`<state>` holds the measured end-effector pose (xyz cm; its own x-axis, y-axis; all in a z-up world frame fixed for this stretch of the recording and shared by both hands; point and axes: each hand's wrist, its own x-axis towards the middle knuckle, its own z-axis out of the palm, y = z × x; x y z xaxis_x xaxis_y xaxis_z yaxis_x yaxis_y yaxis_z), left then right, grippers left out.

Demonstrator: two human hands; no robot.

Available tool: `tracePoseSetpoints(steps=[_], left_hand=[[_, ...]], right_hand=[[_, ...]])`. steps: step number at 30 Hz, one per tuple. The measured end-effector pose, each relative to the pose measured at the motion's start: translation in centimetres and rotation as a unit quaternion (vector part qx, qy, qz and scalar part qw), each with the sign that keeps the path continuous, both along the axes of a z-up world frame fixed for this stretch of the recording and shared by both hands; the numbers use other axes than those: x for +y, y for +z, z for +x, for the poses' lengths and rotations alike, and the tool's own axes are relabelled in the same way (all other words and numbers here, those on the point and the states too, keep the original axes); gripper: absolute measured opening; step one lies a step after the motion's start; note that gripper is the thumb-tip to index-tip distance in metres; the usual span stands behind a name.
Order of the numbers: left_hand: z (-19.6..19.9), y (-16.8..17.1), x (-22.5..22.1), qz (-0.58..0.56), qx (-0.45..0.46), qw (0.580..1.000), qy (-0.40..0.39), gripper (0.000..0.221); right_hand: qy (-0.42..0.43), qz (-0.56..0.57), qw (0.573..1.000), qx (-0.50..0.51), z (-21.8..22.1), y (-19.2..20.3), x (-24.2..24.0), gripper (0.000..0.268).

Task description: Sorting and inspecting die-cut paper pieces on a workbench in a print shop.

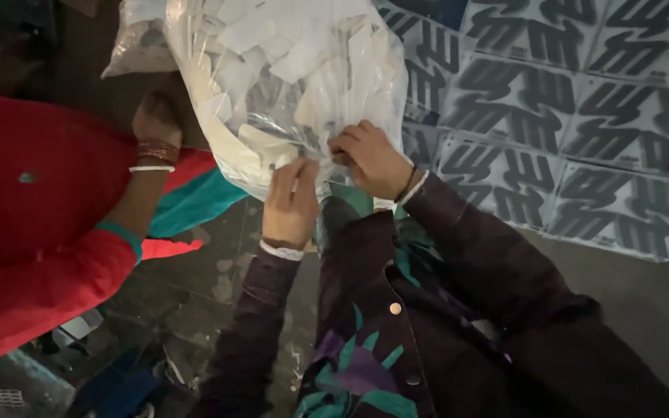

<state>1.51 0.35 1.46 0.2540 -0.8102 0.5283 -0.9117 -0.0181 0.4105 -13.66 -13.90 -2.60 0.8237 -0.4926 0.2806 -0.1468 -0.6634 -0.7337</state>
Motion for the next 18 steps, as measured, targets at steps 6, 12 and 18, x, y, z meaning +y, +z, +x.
tracePoseSetpoints(steps=[6,12,18], left_hand=[[1.8,0.0,-0.9,0.137,-0.117,0.964,-0.195,0.038],[3.1,0.6,-2.3,0.184,-0.112,0.949,-0.231,0.044],[4.3,-0.2,-3.8,0.18,-0.207,0.922,-0.273,0.029]], right_hand=[[-0.012,-0.001,1.0,-0.019,0.6,-1.6,0.1,0.019],[-0.016,0.014,1.0,-0.02,-0.1,-1.7,0.2,0.021],[-0.018,0.014,0.999,-0.031,0.0,-1.9,0.3,0.035]])
